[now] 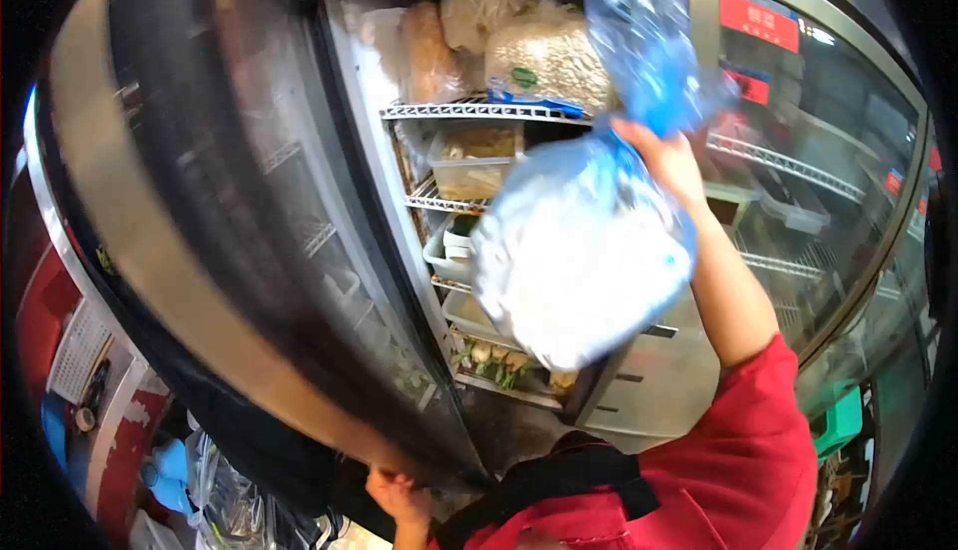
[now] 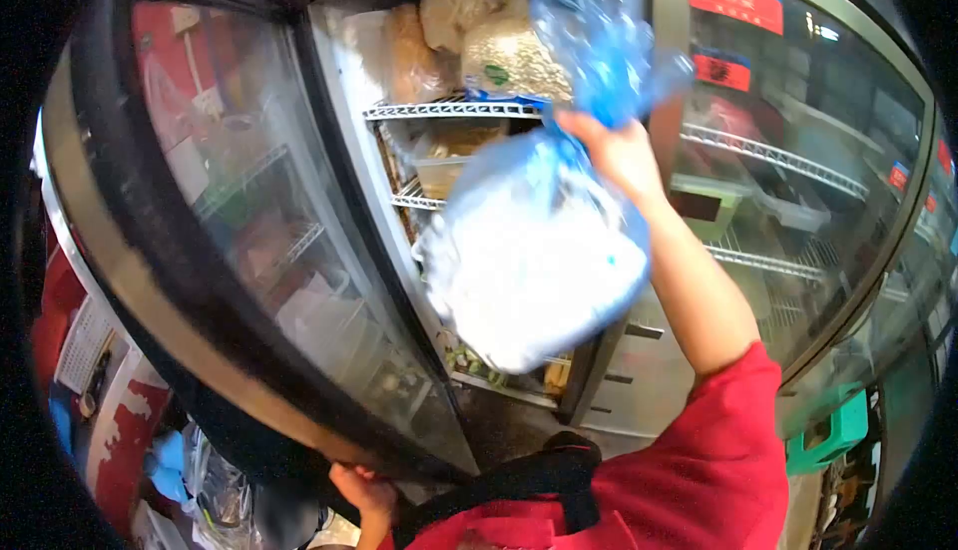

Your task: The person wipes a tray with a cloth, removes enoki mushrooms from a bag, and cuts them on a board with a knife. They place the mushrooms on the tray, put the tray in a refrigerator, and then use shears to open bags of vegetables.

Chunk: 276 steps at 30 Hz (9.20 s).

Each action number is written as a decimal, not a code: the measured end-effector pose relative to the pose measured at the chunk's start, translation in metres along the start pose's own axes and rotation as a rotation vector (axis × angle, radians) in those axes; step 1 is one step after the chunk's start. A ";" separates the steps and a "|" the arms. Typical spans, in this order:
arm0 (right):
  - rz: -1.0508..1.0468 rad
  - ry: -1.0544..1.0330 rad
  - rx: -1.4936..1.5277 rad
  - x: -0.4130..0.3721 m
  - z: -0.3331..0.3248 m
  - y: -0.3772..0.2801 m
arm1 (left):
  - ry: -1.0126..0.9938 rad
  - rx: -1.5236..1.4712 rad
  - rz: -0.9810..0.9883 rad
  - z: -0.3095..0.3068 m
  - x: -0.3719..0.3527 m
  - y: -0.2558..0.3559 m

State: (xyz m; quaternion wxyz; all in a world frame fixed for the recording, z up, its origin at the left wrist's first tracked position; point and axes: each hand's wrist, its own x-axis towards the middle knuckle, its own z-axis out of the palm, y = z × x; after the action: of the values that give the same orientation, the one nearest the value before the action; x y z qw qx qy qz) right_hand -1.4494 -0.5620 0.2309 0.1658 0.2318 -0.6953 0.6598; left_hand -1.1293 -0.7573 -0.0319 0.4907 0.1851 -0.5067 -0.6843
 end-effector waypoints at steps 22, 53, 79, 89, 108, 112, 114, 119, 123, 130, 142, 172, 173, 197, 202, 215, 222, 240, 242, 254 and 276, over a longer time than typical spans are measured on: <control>-1.351 1.261 0.482 0.224 0.064 -0.036 | -0.740 -0.278 1.546 0.578 0.206 0.106; -0.301 1.012 -0.840 0.407 -0.009 0.040 | -0.482 0.546 0.301 0.239 0.341 -0.075; -0.097 0.910 -0.739 0.411 -0.014 0.067 | -0.348 0.597 0.353 0.272 0.324 -0.078; -0.086 0.875 -0.803 0.403 -0.004 0.048 | 0.000 0.305 0.240 0.096 0.174 -0.040; -0.147 0.861 -0.355 0.255 0.082 -0.021 | 0.501 0.085 0.216 -0.078 0.069 -0.023; -0.682 0.597 -1.246 0.263 0.079 0.042 | 0.435 0.231 0.220 -0.103 0.050 -0.013; -0.623 0.351 -1.386 0.343 0.054 0.086 | 0.331 0.639 0.158 -0.107 0.044 0.004; -0.940 0.017 -1.122 0.270 0.091 0.021 | 0.392 0.430 0.339 -0.088 0.068 0.024; -1.329 0.111 -0.610 0.081 0.117 -0.056 | 0.260 0.474 0.440 -0.076 0.062 0.036; -1.523 -0.703 0.041 -0.143 0.078 -0.064 | 0.197 0.311 0.329 -0.009 0.014 0.021; -0.865 -1.194 0.450 -0.287 0.152 0.018 | -0.376 0.958 0.040 -0.030 -0.111 -0.032; -1.029 -1.681 0.129 -0.518 0.655 -0.107 | 1.590 0.125 -0.220 -0.275 -0.327 0.092; -0.962 -1.598 0.102 -0.510 0.659 -0.118 | 1.592 0.091 -0.214 -0.281 -0.326 0.093; -0.675 -1.481 1.179 -0.671 0.500 -0.389 | 1.108 0.462 -0.160 -0.384 -0.428 0.155; -0.255 -2.008 1.395 -0.788 0.356 -0.440 | 1.523 0.497 0.157 -0.410 -0.549 0.268; -0.285 -2.667 1.032 -1.102 0.245 -0.530 | 1.932 0.402 0.342 -0.505 -0.741 0.357; 0.018 -3.105 0.575 -1.254 0.253 -0.605 | 2.072 0.510 0.189 -0.637 -0.816 0.435; 0.116 -2.864 0.438 -1.630 0.319 -0.809 | 1.790 0.879 0.335 -1.007 -0.941 0.686; 0.139 -2.857 0.468 -1.666 0.327 -0.834 | 1.634 1.138 0.231 -1.053 -0.931 0.744; 0.026 -3.065 0.753 -1.924 0.424 -0.995 | 2.148 1.681 -0.109 -1.254 -1.055 0.863; -0.369 -3.370 1.826 -2.441 0.197 -1.351 | 3.496 0.667 -1.279 -1.358 -1.269 0.918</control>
State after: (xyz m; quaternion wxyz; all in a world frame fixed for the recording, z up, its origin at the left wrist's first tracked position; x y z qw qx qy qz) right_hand 1.3411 -0.5343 0.0419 0.6720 -0.5972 -0.4196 0.1250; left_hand 0.9049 -0.3666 -0.1061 -0.0397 -0.7871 -0.5348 -0.3049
